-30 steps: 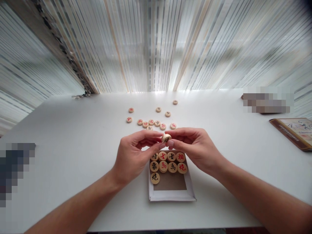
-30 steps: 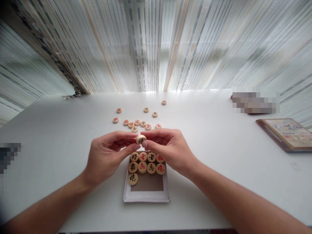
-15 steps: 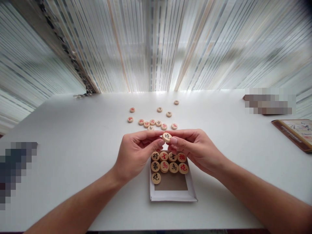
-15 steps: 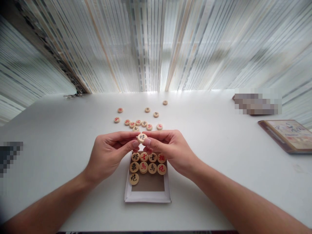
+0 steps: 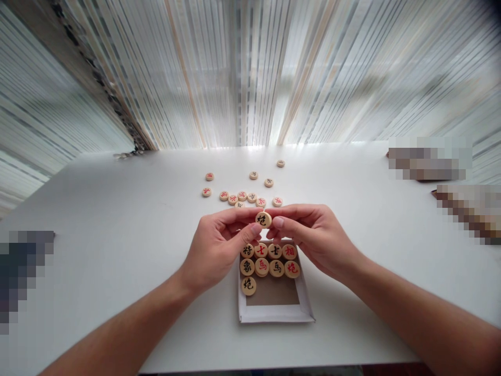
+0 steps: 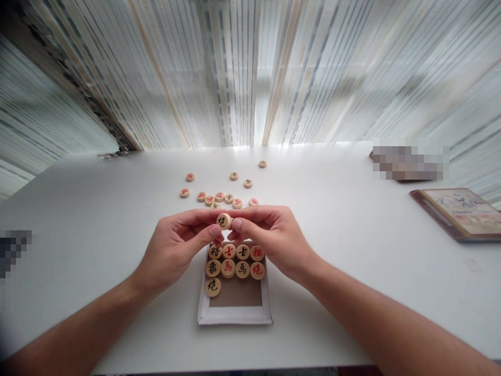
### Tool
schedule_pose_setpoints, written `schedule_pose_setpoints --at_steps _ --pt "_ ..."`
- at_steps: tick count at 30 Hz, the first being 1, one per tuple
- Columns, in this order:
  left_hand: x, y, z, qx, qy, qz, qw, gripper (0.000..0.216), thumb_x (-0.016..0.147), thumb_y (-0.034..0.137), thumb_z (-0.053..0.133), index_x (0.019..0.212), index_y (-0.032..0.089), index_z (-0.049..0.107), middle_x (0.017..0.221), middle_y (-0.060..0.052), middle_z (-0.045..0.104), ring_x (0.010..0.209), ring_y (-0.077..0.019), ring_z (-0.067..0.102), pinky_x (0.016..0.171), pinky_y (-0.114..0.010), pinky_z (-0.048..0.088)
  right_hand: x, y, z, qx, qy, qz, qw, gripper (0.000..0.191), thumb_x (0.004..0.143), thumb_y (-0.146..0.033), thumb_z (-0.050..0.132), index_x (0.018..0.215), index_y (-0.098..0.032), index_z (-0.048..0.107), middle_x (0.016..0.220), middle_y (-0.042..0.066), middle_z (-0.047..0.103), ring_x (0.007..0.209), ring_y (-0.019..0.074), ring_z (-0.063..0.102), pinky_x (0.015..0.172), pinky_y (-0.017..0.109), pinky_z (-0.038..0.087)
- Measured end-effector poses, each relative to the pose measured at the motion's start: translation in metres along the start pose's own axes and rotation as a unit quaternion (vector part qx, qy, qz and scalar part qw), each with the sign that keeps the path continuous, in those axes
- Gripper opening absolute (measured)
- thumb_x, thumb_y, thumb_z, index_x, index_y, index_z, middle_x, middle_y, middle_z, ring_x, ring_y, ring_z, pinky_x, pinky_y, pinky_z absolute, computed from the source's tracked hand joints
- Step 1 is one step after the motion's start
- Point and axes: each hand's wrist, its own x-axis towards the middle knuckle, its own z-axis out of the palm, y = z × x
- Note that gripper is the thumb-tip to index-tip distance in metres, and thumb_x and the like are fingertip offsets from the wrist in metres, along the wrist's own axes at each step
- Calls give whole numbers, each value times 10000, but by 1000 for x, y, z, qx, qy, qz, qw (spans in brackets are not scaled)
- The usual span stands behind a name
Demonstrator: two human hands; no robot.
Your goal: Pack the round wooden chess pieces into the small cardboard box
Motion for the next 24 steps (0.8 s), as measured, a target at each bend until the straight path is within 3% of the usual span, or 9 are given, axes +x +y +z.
schedule_pose_setpoints --at_steps 8,16,24 --pt "-3 -4 0 22 -4 1 1000 269 875 211 882 1143 192 872 1064 -86 876 858 -191 826 870 -297 702 -1 -1 5 -16 16 -31 999 292 751 -323 1000 1016 -250 902 827 62 851 709 186 799 692 302 701" --pt "-8 -7 0 24 -25 -14 999 394 859 264 906 1240 185 840 1190 -123 854 1027 -282 840 951 -399 706 -2 -2 8 -15 20 -41 999 298 708 -342 1021 961 -243 900 904 78 866 815 243 836 773 376 736" --pt "-9 -5 1 43 -59 17 997 347 939 216 827 1286 231 826 1260 -77 838 1128 -244 816 1023 -325 666 -1 -4 8 -10 11 -59 998 234 739 -283 1005 932 -223 888 885 59 862 786 216 840 760 336 741"
